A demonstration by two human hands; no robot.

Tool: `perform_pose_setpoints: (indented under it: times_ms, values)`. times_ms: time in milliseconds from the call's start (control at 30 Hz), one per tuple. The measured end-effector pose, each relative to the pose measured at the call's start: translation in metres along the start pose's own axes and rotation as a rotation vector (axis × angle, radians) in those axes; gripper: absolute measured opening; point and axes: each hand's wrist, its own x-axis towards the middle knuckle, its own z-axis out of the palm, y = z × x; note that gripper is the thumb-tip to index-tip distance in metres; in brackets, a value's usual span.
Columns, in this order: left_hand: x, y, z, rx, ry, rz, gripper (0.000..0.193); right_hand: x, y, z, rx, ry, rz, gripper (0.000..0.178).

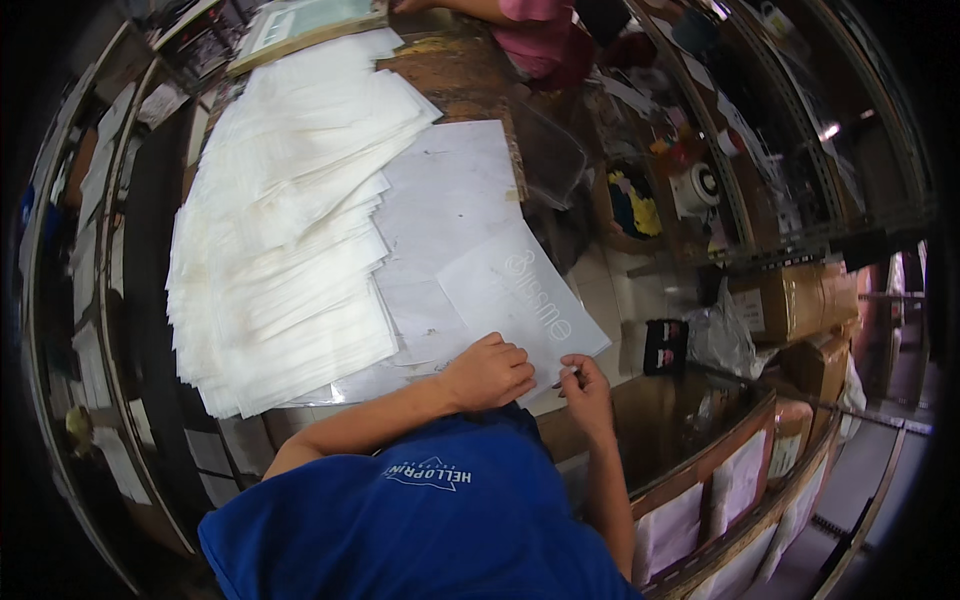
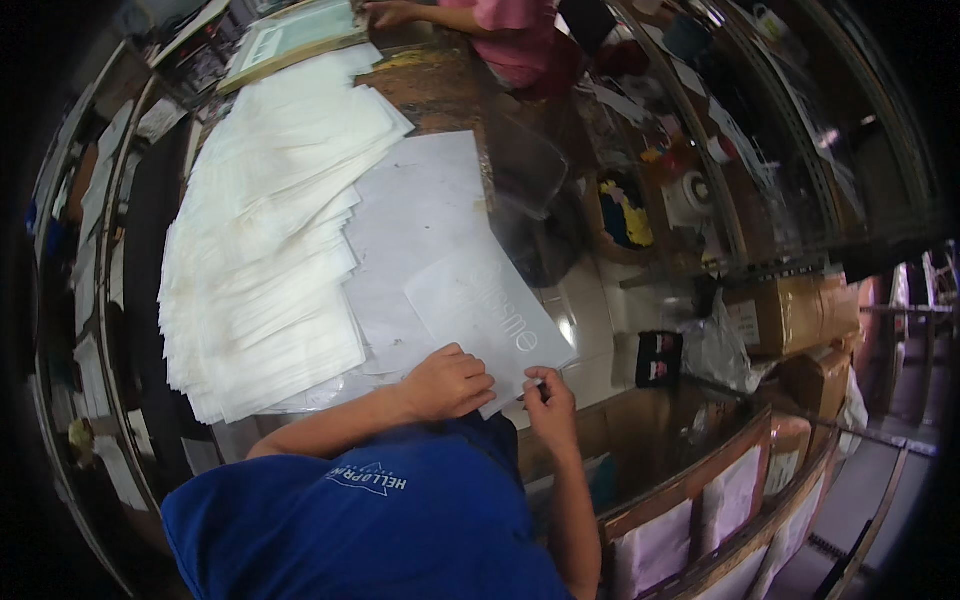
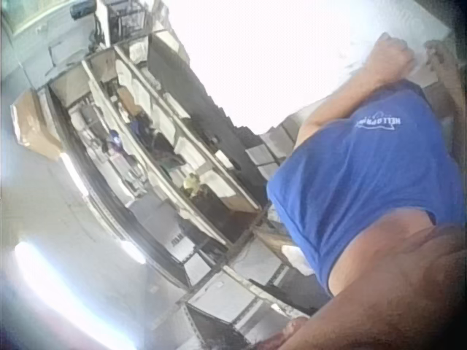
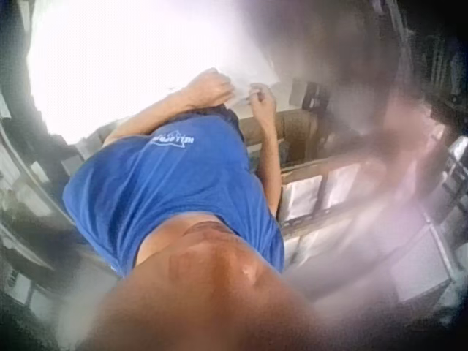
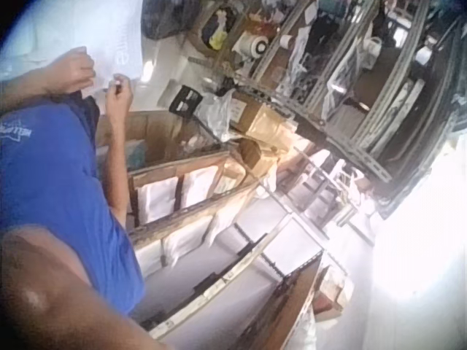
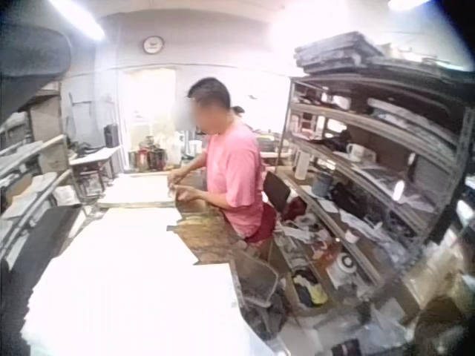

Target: The person repeatedly picks up white paper sheets from a table and places them onto a nearby metal shelf. The person handles the sheets one at a time, moving between the table and the shelf throughout the clip.

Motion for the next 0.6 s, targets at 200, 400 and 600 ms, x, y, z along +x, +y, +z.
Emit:
perform_pose_setpoints:
  times_ms: [200, 400, 600]
  values:
    - [0.020, -0.014, 0.004, -0.055, 0.055, -0.034, 0.009, -0.035, 0.007, -0.074, -0.178, 0.387, -0.194, 0.020]
    - [0.024, -0.050, 0.020, -0.062, 0.027, -0.136, 0.006, -0.160, -0.046, -0.188, 0.000, 0.837, 0.042, 0.025]
    - [0.034, -0.072, 0.052, -0.035, -0.057, -0.112, 0.013, -0.367, -0.040, -0.217, -0.096, 1.496, 0.285, 0.021]
